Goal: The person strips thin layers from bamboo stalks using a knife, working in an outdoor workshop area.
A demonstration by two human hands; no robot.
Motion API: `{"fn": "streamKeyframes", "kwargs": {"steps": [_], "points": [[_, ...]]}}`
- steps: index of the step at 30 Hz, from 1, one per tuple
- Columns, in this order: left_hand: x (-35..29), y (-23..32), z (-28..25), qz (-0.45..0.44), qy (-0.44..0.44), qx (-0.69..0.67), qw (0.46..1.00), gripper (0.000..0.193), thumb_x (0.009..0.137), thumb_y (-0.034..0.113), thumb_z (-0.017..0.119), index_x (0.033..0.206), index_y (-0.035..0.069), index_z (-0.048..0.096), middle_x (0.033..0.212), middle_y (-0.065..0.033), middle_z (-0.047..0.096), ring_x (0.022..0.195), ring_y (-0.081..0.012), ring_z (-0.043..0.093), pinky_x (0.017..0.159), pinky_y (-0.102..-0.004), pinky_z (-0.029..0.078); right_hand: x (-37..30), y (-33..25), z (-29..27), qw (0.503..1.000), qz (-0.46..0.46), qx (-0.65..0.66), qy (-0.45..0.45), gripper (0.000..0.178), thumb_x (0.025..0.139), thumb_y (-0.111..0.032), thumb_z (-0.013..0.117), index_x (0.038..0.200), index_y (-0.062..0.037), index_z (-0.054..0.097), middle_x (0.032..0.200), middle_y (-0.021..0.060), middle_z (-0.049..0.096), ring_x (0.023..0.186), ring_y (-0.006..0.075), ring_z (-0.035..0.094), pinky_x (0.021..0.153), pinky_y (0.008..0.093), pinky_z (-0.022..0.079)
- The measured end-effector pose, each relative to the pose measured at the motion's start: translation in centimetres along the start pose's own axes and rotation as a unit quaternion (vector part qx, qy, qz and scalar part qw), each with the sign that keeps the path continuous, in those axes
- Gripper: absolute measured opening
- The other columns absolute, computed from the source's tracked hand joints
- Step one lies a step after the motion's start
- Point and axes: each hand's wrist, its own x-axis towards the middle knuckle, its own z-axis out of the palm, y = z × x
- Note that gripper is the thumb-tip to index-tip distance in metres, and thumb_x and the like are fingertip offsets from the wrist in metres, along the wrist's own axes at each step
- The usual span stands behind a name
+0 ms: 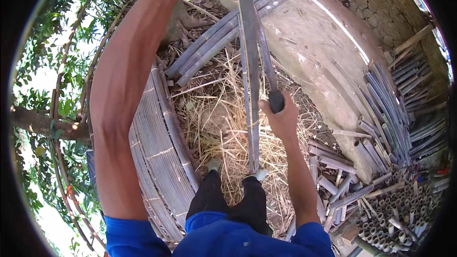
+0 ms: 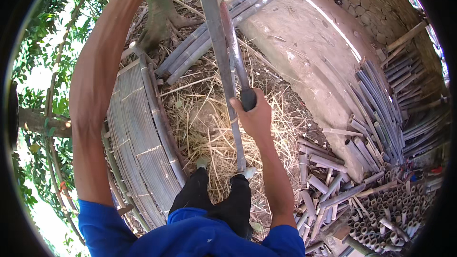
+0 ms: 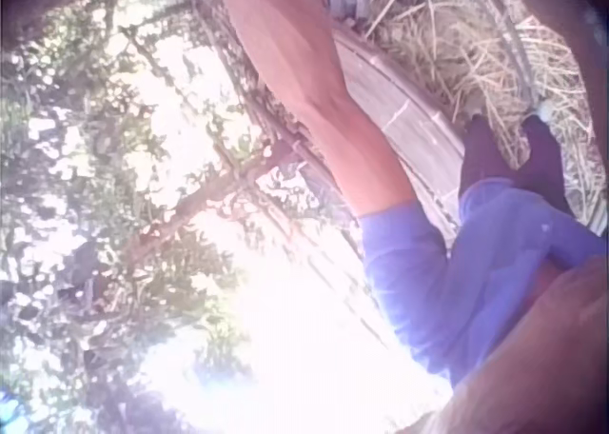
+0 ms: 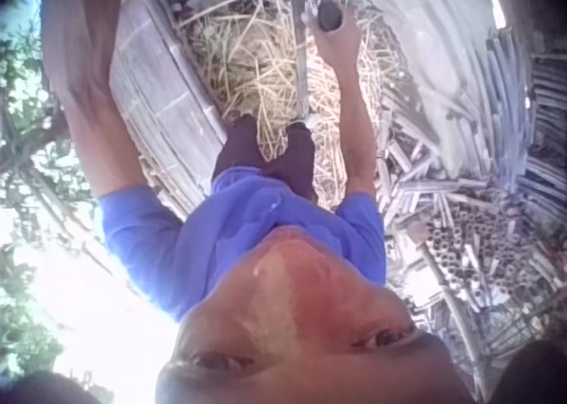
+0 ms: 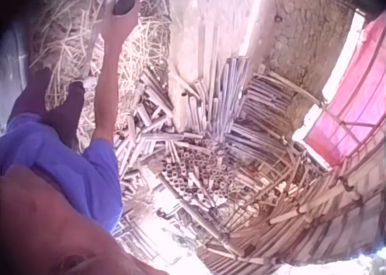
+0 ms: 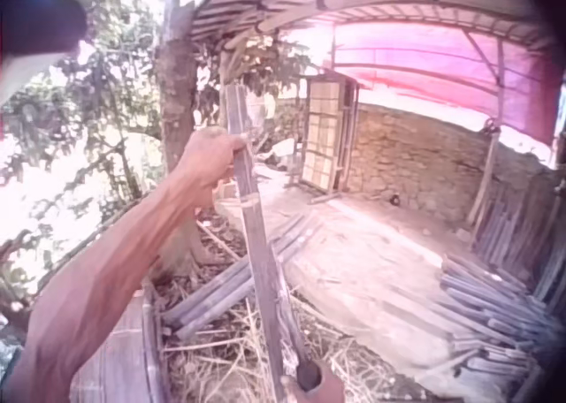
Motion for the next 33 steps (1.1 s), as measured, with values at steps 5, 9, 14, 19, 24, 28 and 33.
{"fn": "streamKeyframes", "kwargs": {"steps": [5, 9, 14, 19, 24, 28, 33], "points": [[-1.0, -0.2, -0.1, -0.046, 0.008, -0.145, 0.988, 0.021, 0.091, 0.018, 0.071, 0.075, 0.006, 0.066, 0.066, -0.0016, 0.059, 0.055, -0.0121, 0.051, 0.049, -0.0307, 0.037, -2.0, -2.3, -4.7, 0.991, -0.123, 0.054, 0.005, 0.055, 0.093, -0.029, 0.077, 0.137, -0.0035, 0.055, 0.102, 0.0092, 0.066, 0.088, 0.0142, 0.063, 0.078, 0.0297, 0.052], [-0.4, -0.9, 0.0, -0.038, 0.011, -0.134, 0.99, 0.022, 0.09, 0.019, 0.073, 0.075, 0.006, 0.066, 0.064, -0.0011, 0.058, 0.054, -0.0115, 0.051, 0.048, -0.0304, 0.037, -3.6, -5.5, -7.6, 0.988, -0.063, 0.134, -0.046, 0.048, 0.098, -0.03, 0.072, 0.133, -0.0025, 0.054, 0.089, 0.005, 0.062, 0.075, 0.0084, 0.059, 0.064, 0.0249, 0.048], [-0.7, -0.2, 1.6, -0.009, 0.075, -0.145, 0.987, 0.024, 0.084, 0.016, 0.077, 0.068, 0.005, 0.063, 0.056, 0.0007, 0.053, 0.047, -0.0107, 0.046, 0.044, -0.0309, 0.034, -3.1, -8.2, -9.7, 0.977, -0.048, 0.181, -0.103, 0.038, 0.1, -0.024, 0.068, 0.127, -0.0013, 0.054, 0.069, -0.0008, 0.056, 0.05, 0.004, 0.048, 0.044, 0.0222, 0.036], [-0.5, -0.4, 0.8, -0.041, 0.145, -0.108, 0.983, 0.026, 0.082, 0.015, 0.079, 0.064, 0.006, 0.062, 0.055, 0.0004, 0.052, 0.043, -0.012, 0.045, 0.04, -0.0322, 0.031, -1.6, -9.5, -9.5, 0.969, -0.015, 0.175, -0.175, 0.037, 0.1, -0.026, 0.069, 0.124, -0.001, 0.056, 0.068, 0.0004, 0.055, 0.05, 0.0052, 0.049, 0.044, 0.0231, 0.039], [-0.8, -1.2, 0.4, -0.053, 0.148, -0.063, 0.985, 0.025, 0.081, 0.015, 0.08, 0.066, 0.001, 0.066, 0.055, -0.0021, 0.054, 0.044, -0.0135, 0.05, 0.039, -0.0329, 0.038, -1.5, -8.0, -10.2, 0.963, 0.04, 0.18, -0.196, 0.029, 0.1, -0.026, 0.069, 0.114, -0.0025, 0.059, 0.066, -0.0005, 0.054, 0.048, 0.0046, 0.047, 0.042, 0.0233, 0.038], [-0.3, -1.3, -0.6, -0.045, 0.157, 0.0, 0.987, 0.026, 0.081, 0.017, 0.081, 0.067, 0.0, 0.067, 0.055, -0.0025, 0.054, 0.044, -0.0125, 0.05, 0.039, -0.0329, 0.04, -0.6, -7.7, -9.9, 0.952, 0.042, 0.201, -0.229, 0.027, 0.1, -0.026, 0.068, 0.108, -0.0017, 0.059, 0.064, -0.0011, 0.052, 0.047, 0.0039, 0.046, 0.041, 0.0232, 0.038], [-0.5, -1.4, 0.0, -0.066, 0.136, -0.063, 0.987, 0.022, 0.083, 0.012, 0.08, 0.067, 0.001, 0.068, 0.056, -0.0019, 0.056, 0.043, -0.0103, 0.046, 0.037, -0.0323, 0.033, 3.4, -7.3, -7.3, 0.947, 0.041, 0.042, -0.316, 0.037, 0.1, -0.036, 0.065, 0.106, -0.0001, 0.058, 0.063, 0.0016, 0.053, 0.047, 0.0089, 0.052, 0.042, 0.0286, 0.042]]}}
